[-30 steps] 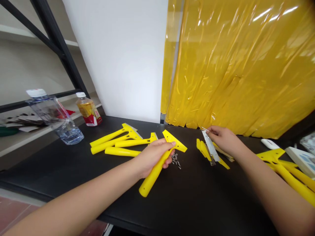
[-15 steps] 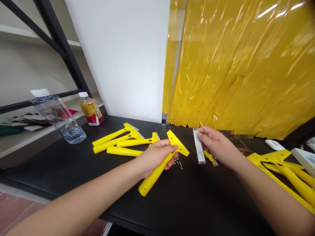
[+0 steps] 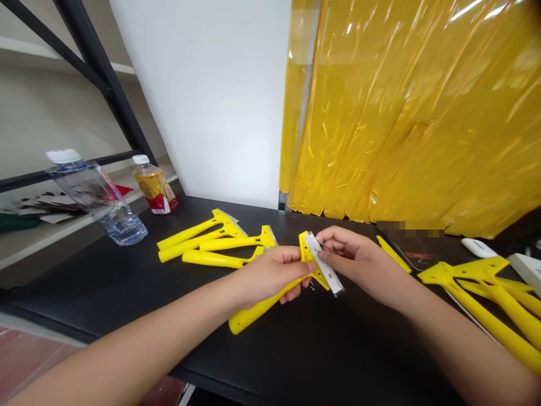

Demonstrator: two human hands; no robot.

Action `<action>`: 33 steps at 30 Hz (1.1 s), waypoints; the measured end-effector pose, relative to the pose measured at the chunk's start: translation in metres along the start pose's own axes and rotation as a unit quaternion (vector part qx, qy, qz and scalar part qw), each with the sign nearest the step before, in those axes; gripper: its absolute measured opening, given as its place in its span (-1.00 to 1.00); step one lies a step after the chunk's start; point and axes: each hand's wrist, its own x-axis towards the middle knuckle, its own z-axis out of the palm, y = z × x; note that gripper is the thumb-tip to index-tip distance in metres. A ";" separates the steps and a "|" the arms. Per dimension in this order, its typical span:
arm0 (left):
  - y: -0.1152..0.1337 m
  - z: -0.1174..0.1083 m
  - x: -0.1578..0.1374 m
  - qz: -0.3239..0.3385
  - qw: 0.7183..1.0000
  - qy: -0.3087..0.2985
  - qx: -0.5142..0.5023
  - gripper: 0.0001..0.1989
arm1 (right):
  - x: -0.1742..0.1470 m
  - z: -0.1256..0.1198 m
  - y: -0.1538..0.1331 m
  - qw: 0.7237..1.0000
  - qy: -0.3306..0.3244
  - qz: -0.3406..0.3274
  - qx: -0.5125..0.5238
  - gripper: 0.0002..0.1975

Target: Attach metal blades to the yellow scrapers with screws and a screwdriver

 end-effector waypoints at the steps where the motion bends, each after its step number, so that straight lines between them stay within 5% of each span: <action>1: 0.000 0.000 0.000 -0.002 1.000 -0.003 0.004 -0.70 | 0.000 0.001 -0.001 1.000 -0.004 0.004 0.003 -0.69; 21: -0.002 -0.004 0.001 -0.009 0.996 0.011 0.090 -0.59 | -0.005 0.008 -0.004 0.994 0.049 -0.021 -0.097 -0.73; 28: -0.003 -0.004 0.005 0.007 0.999 0.045 -0.004 -0.83 | -0.005 -0.010 -0.007 0.973 0.183 -0.022 0.140 -0.73; 33: -0.007 -0.002 0.008 0.050 0.995 0.040 -0.071 -0.82 | 0.000 0.001 0.002 0.957 0.191 -0.027 0.216 -0.75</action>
